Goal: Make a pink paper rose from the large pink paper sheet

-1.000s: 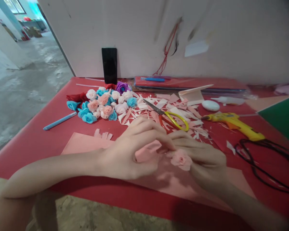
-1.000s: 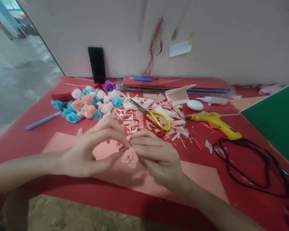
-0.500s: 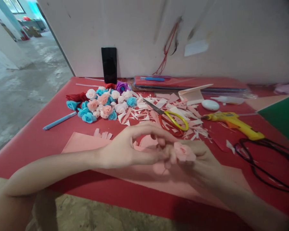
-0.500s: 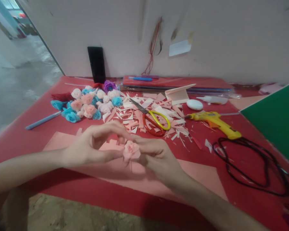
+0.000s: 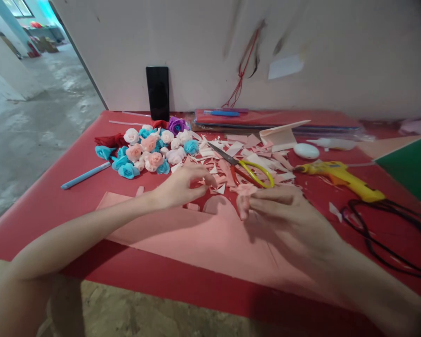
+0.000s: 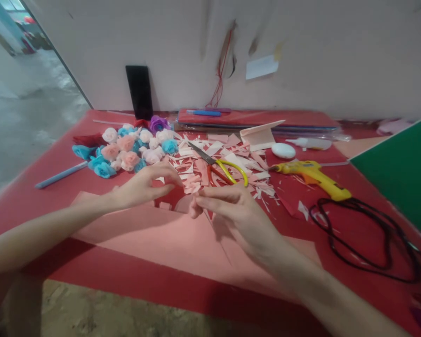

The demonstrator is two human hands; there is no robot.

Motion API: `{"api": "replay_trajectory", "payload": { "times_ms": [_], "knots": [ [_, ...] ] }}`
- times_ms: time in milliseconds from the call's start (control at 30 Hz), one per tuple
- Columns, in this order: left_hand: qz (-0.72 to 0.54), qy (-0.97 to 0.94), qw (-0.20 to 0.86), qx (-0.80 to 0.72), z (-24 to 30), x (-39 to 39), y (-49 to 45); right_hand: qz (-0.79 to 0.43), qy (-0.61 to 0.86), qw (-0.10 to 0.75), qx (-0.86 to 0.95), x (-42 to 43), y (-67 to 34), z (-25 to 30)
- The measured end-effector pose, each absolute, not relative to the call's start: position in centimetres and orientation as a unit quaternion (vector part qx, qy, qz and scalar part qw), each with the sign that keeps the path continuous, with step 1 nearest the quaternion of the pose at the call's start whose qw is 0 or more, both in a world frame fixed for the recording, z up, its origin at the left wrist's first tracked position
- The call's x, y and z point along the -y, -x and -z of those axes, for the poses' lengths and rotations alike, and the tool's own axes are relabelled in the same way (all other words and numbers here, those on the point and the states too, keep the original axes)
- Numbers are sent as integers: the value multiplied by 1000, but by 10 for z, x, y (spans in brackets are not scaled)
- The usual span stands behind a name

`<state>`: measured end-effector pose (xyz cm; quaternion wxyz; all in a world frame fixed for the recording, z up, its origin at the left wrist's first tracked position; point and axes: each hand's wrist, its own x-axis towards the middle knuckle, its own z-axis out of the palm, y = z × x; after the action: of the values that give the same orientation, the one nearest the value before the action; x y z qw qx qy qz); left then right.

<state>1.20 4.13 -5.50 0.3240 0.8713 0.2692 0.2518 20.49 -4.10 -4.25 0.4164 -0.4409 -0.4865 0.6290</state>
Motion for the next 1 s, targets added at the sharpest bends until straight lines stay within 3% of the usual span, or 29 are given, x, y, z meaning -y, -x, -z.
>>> {"api": "replay_trajectory", "payload": {
  "times_ms": [167, 333, 667, 1000],
  "knots": [
    [-164, -920, 258, -244, 48, -48, -4, -694, 429, 219, 535, 25, -210, 38],
    [-125, -940, 219, -231, 32, -52, 1, -651, 375, 71, 656, 27, -210, 39],
    [-17, -968, 137, -211, 42, -44, 27, -608, 386, 83, 688, 43, -205, 48],
    [-61, -947, 96, -302, 72, -28, 50, -549, 369, 136, 737, 39, -208, 54]
  ]
}}
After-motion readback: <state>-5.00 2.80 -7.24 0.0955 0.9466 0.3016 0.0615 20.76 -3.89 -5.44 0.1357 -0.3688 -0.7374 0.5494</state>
